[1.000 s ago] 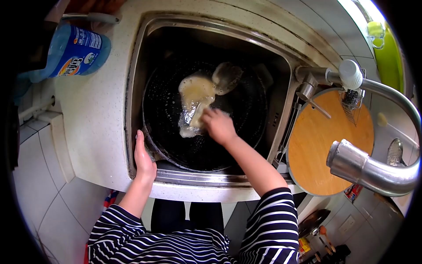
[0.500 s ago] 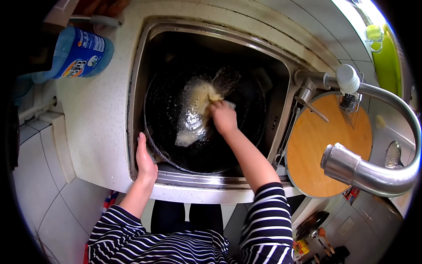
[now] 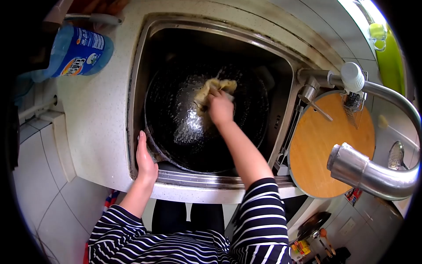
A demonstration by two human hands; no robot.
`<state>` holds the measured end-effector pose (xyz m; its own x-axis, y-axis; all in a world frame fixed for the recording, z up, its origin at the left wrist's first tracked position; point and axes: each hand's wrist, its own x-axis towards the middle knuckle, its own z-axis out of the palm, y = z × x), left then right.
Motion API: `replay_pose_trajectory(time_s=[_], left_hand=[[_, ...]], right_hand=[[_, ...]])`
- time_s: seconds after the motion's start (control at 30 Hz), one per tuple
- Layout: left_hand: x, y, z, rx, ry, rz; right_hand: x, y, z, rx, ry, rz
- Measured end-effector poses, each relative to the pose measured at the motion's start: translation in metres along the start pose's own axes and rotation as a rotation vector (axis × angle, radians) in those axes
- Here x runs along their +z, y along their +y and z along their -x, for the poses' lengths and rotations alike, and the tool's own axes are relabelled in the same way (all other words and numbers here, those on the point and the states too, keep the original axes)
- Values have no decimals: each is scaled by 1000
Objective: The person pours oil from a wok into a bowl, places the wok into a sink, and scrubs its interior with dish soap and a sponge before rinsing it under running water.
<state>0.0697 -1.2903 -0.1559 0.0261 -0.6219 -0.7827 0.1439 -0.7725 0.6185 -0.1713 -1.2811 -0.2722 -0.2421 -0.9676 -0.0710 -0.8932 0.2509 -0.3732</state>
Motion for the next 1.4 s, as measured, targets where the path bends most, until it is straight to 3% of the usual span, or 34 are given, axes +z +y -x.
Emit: replay_pose_trajectory(time_s=[0.13, 0.23, 0.27, 0.37, 0.43, 0.47, 0.53, 0.63, 0.67, 0.73, 0.87, 1.0, 1.07, 1.13, 1.17, 1.27, 1.4], left_hand=[[-3, -1, 0, -25, -1, 12], [-4, -4, -3, -12, -22, 42], [-4, -4, -2, -10, -20, 40], [-2, -3, -3, -10, -6, 31], [-3, -1, -2, -43, 14, 20], [-5, -3, -2, -36, -3, 25], [-8, -8, -6, -17, -41, 41], [-10, -10, -9, -17, -37, 55], [-9, -10, -8, -17, -36, 55], [-9, -9, -8, -16, -37, 53], [-5, -3, -3, -7, -16, 28], [-3, -3, -2, -25, -16, 36], [-5, -5, -4, -19, -38, 59], [-8, -6, -6, -23, -58, 57], [-8, -6, -6, -24, -69, 55], [-3, -1, -1, -24, -24, 24], [-5, -6, -4, -8, -42, 50]], right_hand=[[9, -47, 31, -72, -160, -155], [-15, -26, 51, -157, -307, -250], [-16, -8, 46, -153, -350, -149], [-2, 19, 17, -14, -111, -34], [2, -9, 3, 42, 12, -65], [-2, -30, 5, 83, -76, -125], [9, -52, 20, -65, -75, -212], [-9, -48, 43, -103, -319, -326], [-7, -34, 42, -148, -236, -233], [-4, -6, 24, -26, -176, -26], [20, -16, -4, 144, 68, -82], [13, -56, 23, -9, -180, -241], [6, -37, 22, -32, -203, -296], [9, -22, 0, 161, -180, -115], [12, -12, -9, 170, -58, -121], [25, -24, -9, 214, 37, -105], [21, -52, 15, 70, -156, -282]])
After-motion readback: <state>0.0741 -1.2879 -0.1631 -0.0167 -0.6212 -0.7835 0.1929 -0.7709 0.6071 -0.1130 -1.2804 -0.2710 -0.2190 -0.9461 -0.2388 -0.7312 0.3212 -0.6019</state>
